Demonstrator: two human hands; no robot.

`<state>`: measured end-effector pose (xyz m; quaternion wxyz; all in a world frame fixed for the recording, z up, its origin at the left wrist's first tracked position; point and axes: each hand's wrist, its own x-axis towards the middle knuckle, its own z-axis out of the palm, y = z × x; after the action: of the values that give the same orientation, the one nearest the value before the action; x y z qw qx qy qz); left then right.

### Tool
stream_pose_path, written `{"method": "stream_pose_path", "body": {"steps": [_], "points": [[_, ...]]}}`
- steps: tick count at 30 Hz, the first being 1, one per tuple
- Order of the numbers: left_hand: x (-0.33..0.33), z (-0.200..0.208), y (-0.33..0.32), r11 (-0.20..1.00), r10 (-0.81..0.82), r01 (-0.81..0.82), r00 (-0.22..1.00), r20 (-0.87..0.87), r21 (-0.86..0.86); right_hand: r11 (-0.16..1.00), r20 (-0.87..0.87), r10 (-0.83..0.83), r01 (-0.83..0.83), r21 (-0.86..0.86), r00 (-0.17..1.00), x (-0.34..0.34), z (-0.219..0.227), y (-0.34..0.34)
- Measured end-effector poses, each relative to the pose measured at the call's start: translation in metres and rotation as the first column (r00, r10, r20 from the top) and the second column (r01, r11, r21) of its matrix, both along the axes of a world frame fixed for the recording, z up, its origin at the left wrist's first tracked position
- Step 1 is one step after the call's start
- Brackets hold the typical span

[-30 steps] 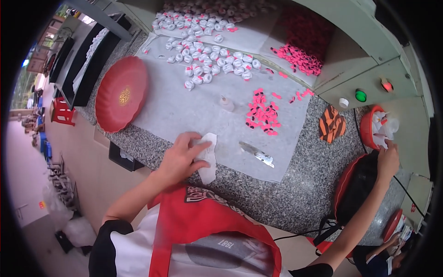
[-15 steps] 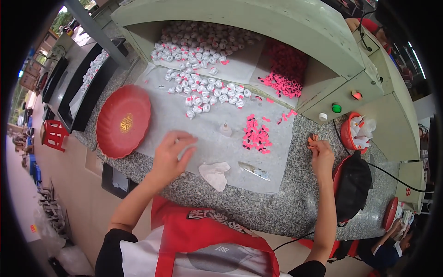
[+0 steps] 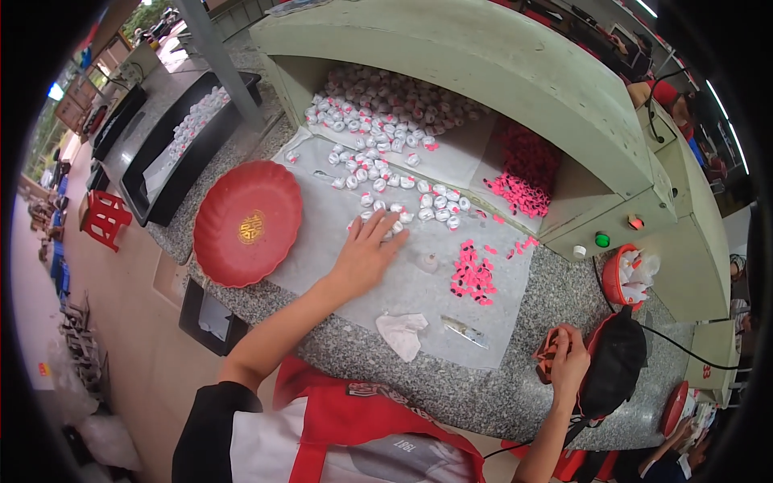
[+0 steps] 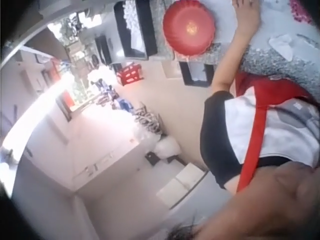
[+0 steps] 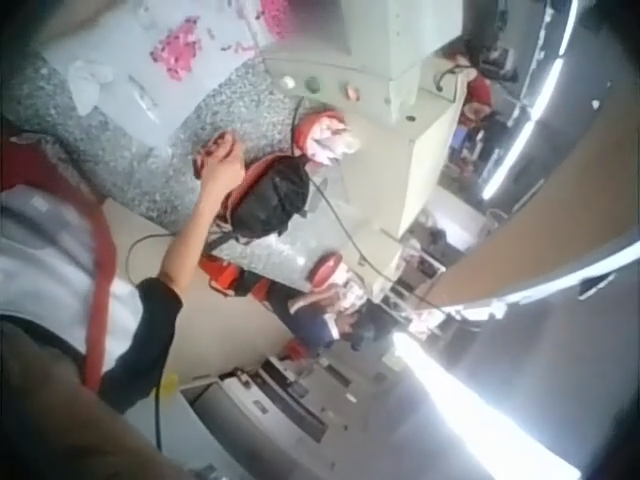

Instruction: Assembling small toy parts by gluing pink bows onto white cat heads at a factory workstation.

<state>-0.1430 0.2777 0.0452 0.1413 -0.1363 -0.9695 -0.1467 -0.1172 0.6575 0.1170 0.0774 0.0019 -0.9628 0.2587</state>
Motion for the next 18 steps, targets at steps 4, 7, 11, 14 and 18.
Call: {"method": "stream_pose_path", "body": {"steps": [4,7,11,14,18], "points": [[0.019,0.003,-0.017,0.999,0.026,-0.028,0.998,0.06,0.039,0.879,0.07,-0.075,0.099,-0.466,0.995,-0.011,-0.016,0.0],[0.015,-0.005,-0.027,0.986,0.065,-0.058,0.997,-0.043,0.155,0.771,0.101,-0.084,0.129,-0.623,0.991,-0.018,-0.02,-0.002],[0.002,-0.004,-0.023,0.957,0.116,-0.064,0.979,-0.17,0.282,0.659,0.148,0.037,0.088,-0.747,0.988,-0.007,-0.012,-0.002],[-0.003,0.004,-0.021,0.932,0.191,-0.132,0.971,-0.147,0.338,0.979,0.033,0.202,-0.2,-0.041,0.979,-0.016,-0.019,0.002],[0.002,0.001,-0.011,0.972,0.141,-0.106,0.978,-0.157,0.207,0.966,-0.242,-0.053,0.111,0.232,0.969,-0.045,0.011,0.036]]}}
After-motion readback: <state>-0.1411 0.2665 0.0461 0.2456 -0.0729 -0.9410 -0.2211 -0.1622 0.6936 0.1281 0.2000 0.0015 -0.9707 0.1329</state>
